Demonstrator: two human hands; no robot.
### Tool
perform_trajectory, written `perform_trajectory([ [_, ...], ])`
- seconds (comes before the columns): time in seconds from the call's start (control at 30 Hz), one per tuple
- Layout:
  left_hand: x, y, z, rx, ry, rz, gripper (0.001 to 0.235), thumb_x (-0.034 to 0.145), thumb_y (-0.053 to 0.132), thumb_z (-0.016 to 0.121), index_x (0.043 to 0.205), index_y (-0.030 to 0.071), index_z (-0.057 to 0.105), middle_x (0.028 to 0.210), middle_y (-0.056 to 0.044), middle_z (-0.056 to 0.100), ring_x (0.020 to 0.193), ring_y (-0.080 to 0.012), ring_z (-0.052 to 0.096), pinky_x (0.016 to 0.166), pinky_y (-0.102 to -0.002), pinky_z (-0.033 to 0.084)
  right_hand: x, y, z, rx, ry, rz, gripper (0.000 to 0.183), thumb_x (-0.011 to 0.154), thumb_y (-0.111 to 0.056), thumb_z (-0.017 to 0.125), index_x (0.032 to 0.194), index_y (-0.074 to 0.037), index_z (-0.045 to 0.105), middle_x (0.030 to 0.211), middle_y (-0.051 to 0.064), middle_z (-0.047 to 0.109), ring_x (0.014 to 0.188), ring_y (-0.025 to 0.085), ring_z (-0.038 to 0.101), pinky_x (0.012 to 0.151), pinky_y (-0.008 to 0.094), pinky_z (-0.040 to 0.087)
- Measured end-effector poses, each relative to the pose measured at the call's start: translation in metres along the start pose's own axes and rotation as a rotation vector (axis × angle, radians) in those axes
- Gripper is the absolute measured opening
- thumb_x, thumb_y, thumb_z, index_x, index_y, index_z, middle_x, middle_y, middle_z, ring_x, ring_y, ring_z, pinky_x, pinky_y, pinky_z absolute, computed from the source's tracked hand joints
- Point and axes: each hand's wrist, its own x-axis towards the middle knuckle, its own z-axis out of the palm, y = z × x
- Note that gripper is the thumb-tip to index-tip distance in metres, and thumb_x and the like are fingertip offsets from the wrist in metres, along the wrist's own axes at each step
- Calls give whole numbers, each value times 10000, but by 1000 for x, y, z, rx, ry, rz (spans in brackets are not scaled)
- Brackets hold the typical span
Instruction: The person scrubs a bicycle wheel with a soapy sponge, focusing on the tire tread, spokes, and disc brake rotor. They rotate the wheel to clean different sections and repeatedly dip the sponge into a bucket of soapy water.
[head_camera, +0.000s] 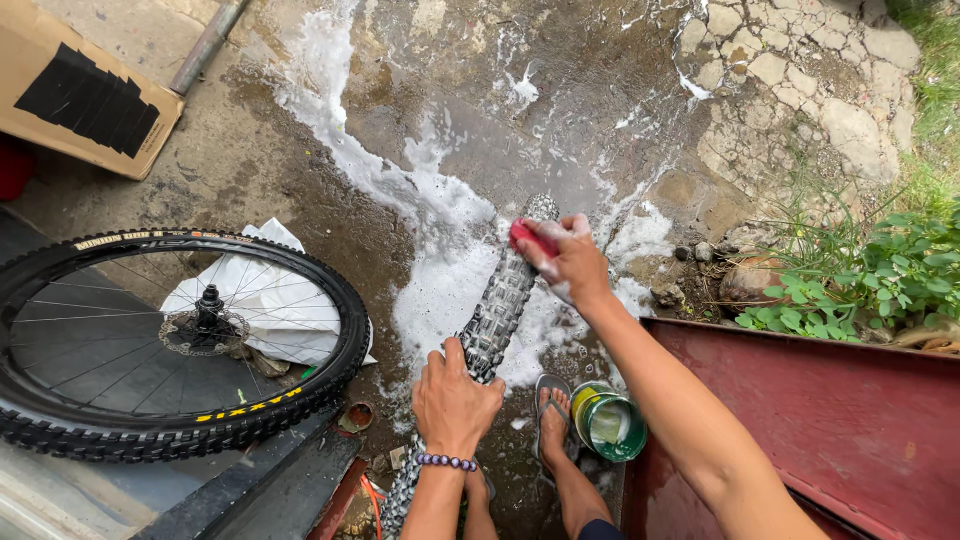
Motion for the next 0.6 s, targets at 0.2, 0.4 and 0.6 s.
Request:
perform_trajectory([
  [0.2,25,14,14,53,13,71,516,806,330,755,1206,86,540,1082,-173,627,1003,-362,642,874,-487,503,-80,-27,21,45,-33,-229,475,889,-593,678,1302,-360,708,1171,110,533,815,222,653,684,344,604],
  [0.4,-47,-69,41,-116,59,83,974,708,379,867,1494,62,389,1153,-163,614,961,-322,644,851,-446,504,19,28,-18,-135,-186,106,480,877,-623,642,1287,-382,703,1186,95,516,904,259,641,751,365,597],
  [0.6,-68,-115,71,-191,96,58,799,540,240,898,1230,40,548,1112,-151,619,1028,-357,630,863,-449,526,56,51,-37,-117,-119,37,484,872,-608,685,1265,-330,723,1206,122,532,964,280,619,879,414,567],
])
